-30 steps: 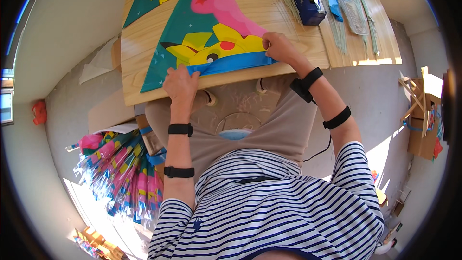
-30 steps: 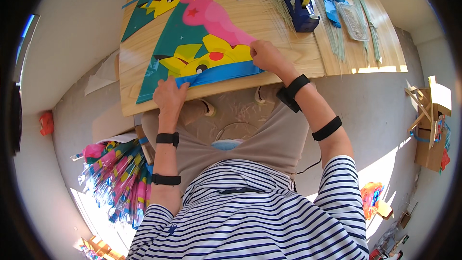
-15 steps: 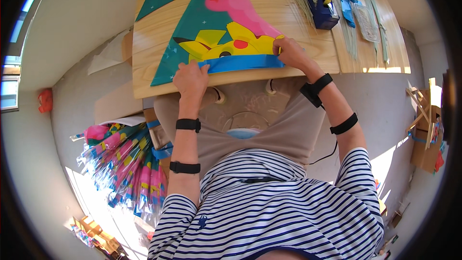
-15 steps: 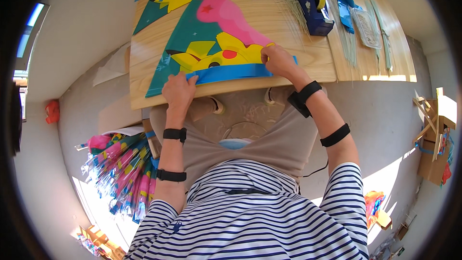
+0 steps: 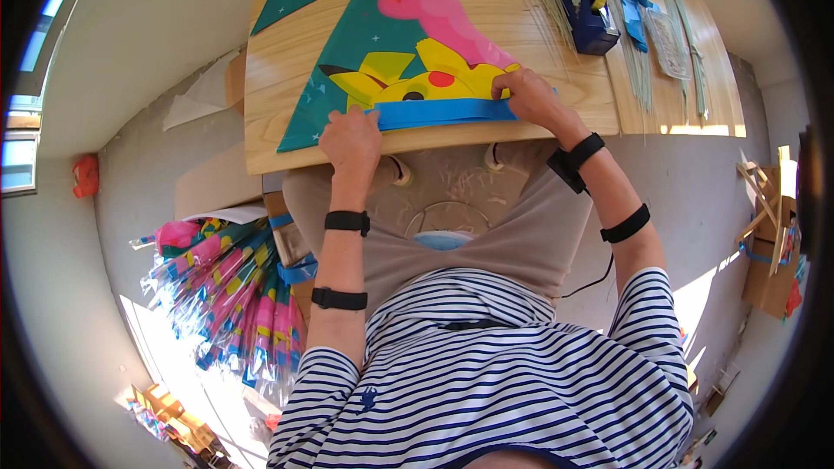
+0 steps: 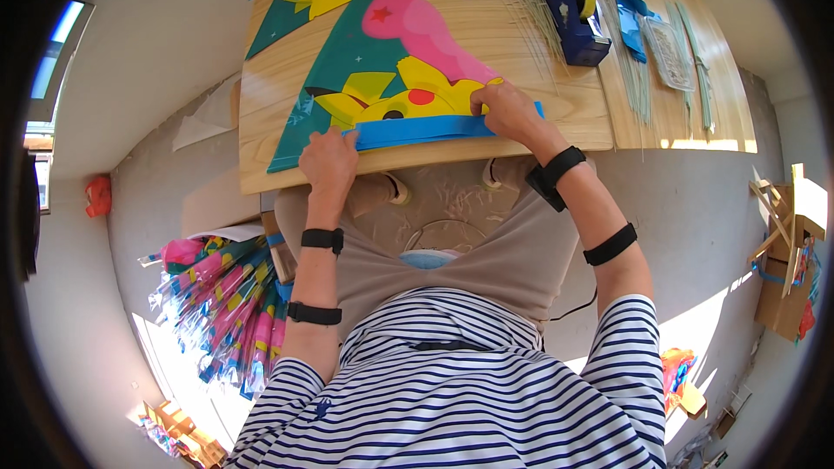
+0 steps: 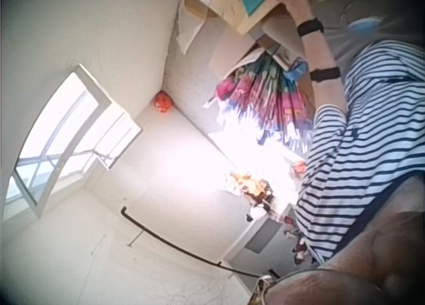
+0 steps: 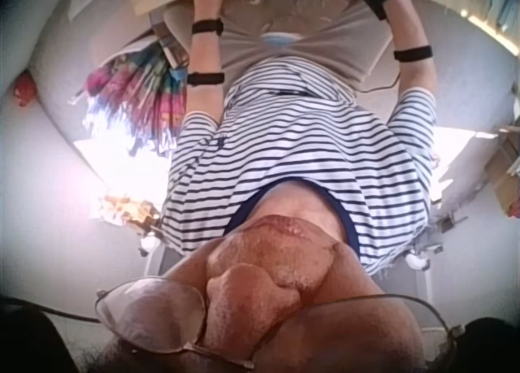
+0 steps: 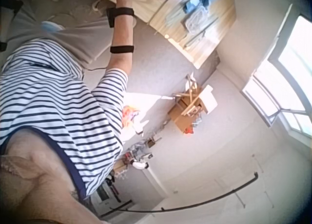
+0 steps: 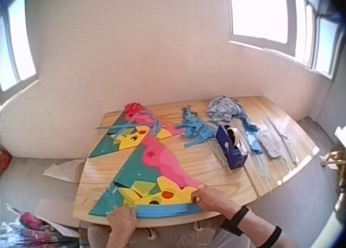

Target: Assembling and applying tape to a character-themed plastic kite on a wooden table.

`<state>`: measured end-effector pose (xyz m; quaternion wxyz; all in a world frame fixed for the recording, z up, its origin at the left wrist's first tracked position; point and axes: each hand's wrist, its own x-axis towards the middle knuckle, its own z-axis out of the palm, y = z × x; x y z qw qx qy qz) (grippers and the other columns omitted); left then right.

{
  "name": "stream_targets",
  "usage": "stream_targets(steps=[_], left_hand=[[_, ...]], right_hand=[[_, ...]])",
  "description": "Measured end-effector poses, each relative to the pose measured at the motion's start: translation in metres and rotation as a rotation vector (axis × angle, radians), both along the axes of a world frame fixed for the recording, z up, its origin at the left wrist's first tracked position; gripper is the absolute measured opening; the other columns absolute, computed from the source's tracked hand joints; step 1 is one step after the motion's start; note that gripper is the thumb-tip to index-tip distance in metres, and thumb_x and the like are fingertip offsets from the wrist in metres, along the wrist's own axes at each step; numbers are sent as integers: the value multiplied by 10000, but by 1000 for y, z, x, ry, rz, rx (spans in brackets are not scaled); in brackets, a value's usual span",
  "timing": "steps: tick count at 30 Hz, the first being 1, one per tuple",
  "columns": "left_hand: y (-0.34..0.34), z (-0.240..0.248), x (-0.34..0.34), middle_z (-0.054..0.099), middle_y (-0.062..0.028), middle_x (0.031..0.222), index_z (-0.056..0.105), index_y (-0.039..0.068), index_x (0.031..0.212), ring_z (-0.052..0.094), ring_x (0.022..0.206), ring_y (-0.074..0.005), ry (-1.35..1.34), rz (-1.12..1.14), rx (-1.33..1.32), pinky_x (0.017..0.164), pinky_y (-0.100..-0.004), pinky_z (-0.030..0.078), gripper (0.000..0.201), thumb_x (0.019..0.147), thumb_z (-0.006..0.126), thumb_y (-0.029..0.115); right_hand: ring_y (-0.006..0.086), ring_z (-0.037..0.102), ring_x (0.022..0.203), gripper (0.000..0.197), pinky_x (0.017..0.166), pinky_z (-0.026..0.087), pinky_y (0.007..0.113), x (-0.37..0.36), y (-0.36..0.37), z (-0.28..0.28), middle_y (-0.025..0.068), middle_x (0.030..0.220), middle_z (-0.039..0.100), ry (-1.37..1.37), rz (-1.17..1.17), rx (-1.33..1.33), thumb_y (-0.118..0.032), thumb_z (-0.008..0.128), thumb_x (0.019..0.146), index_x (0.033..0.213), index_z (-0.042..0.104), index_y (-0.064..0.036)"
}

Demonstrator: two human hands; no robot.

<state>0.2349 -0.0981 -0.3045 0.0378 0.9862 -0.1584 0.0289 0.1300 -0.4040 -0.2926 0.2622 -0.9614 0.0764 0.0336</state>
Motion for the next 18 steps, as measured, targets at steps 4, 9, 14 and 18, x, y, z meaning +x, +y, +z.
stream_targets(steps=[4, 9, 14, 18], left_hand=[[-7, 2, -1, 672, -184, 935, 736, 63, 953, 720, 805, -370, 9, 21, 24, 674, -478, 573, 408, 936, 700, 469], [-6, -5, 2, 675, -188, 921, 734, 58, 955, 723, 801, -372, -44, 31, 19, 677, -479, 578, 433, 928, 706, 489], [0, -4, 9, 700, -244, 974, 742, 53, 953, 723, 855, -437, 35, 59, -10, 717, -528, 577, 461, 919, 701, 511], [-7, 5, 3, 697, -235, 960, 740, 45, 952, 723, 835, -421, 48, 40, -4, 706, -513, 578, 506, 868, 747, 544]], right_hand=[[405, 658, 1000, 312, 830, 526, 491, -2, 1, -2, 186, 939, 720, -27, 11, -22, 69, 555, 729, 912, 743, -100], [406, 660, 982, 315, 819, 524, 494, -3, 1, -2, 184, 919, 718, -17, 11, -14, 66, 558, 724, 910, 743, -107], [400, 663, 975, 320, 814, 525, 491, -5, -2, 1, 183, 928, 719, -23, 1, 17, 63, 563, 720, 916, 743, -114], [393, 674, 948, 305, 819, 523, 482, -7, -3, 1, 184, 937, 724, -29, 49, -7, 55, 553, 766, 954, 743, -91]])
